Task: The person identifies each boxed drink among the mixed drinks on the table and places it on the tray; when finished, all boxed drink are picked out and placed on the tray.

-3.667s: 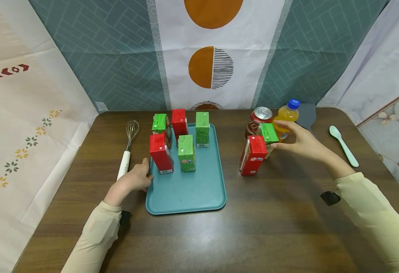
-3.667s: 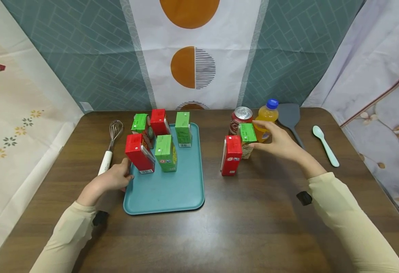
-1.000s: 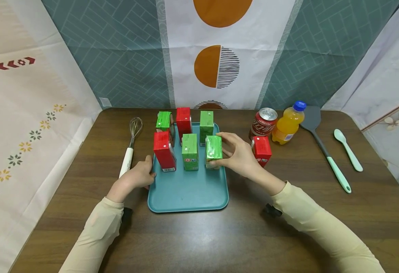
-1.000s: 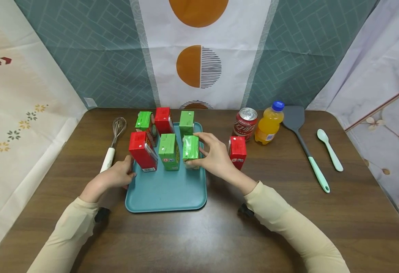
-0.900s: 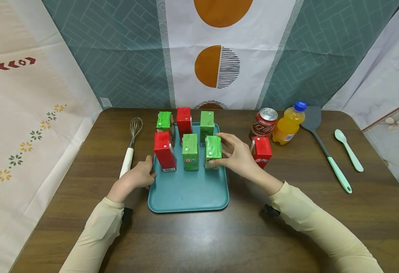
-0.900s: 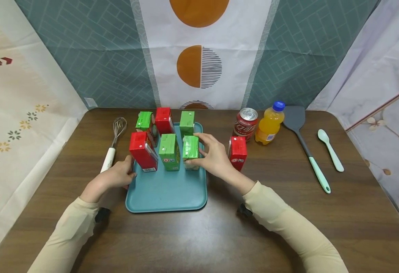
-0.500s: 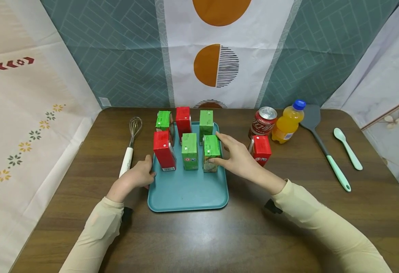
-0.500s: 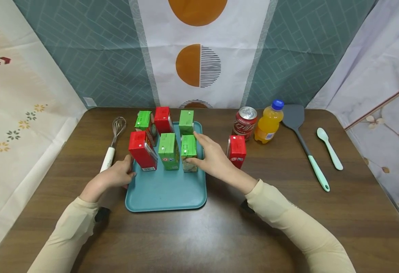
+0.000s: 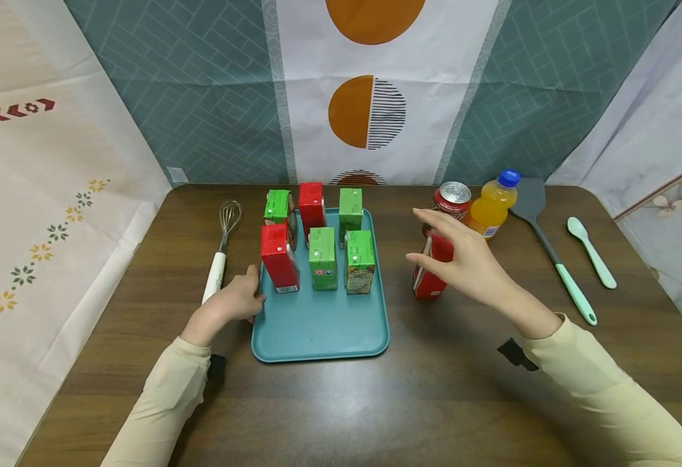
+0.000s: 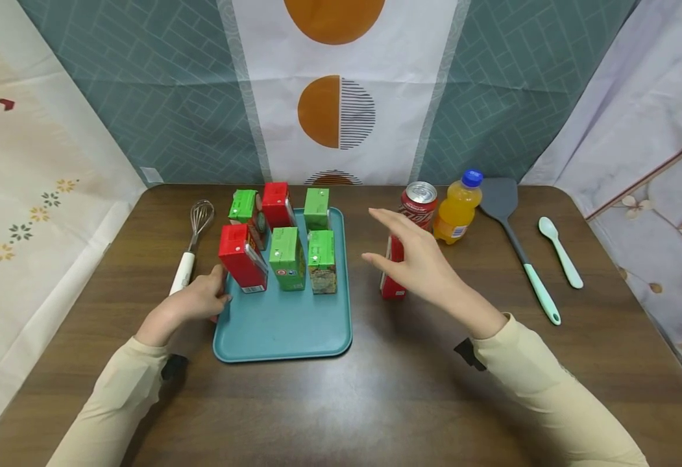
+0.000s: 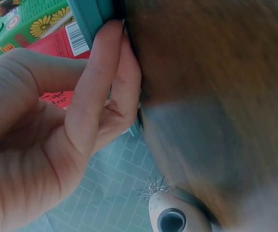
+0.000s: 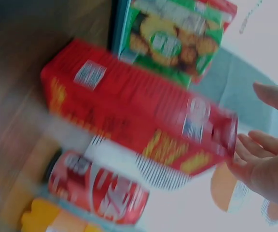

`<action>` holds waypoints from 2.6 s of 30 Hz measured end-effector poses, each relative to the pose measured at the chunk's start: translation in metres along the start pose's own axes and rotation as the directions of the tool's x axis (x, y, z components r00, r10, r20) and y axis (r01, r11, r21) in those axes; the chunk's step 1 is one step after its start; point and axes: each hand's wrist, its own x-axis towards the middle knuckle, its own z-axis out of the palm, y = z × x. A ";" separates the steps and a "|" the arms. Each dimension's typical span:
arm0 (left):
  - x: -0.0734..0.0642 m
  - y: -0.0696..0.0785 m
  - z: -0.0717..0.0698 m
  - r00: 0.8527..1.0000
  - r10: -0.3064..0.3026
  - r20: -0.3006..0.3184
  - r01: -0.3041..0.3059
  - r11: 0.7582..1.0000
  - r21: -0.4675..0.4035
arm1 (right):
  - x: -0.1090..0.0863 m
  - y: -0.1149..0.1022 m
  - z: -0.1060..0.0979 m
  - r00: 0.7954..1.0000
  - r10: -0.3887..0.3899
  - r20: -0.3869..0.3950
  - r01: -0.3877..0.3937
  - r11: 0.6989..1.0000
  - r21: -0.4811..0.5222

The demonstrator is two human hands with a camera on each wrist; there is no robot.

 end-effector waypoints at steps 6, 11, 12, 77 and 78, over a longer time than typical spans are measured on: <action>-0.002 0.000 -0.001 1.000 0.022 -0.008 -0.022 1.000 0.004 | -0.010 0.018 -0.020 0.999 0.034 0.001 -0.034 0.999 -0.008; -0.002 0.000 -0.002 1.000 0.029 -0.012 -0.029 1.000 0.004 | -0.020 0.030 -0.028 0.992 0.103 0.070 -0.104 0.995 0.009; -0.002 0.000 -0.002 1.000 0.028 -0.012 -0.028 1.000 0.006 | -0.022 0.034 -0.029 0.989 0.117 0.089 -0.120 0.992 0.026; -0.001 -0.001 0.002 0.999 0.026 -0.024 -0.027 0.999 -0.039 | 0.025 -0.083 0.122 0.963 0.045 0.266 -0.188 0.820 0.540; -0.001 -0.001 0.002 0.999 0.027 -0.023 -0.028 0.999 -0.043 | 0.026 -0.084 0.124 0.961 0.045 0.272 -0.191 0.821 0.538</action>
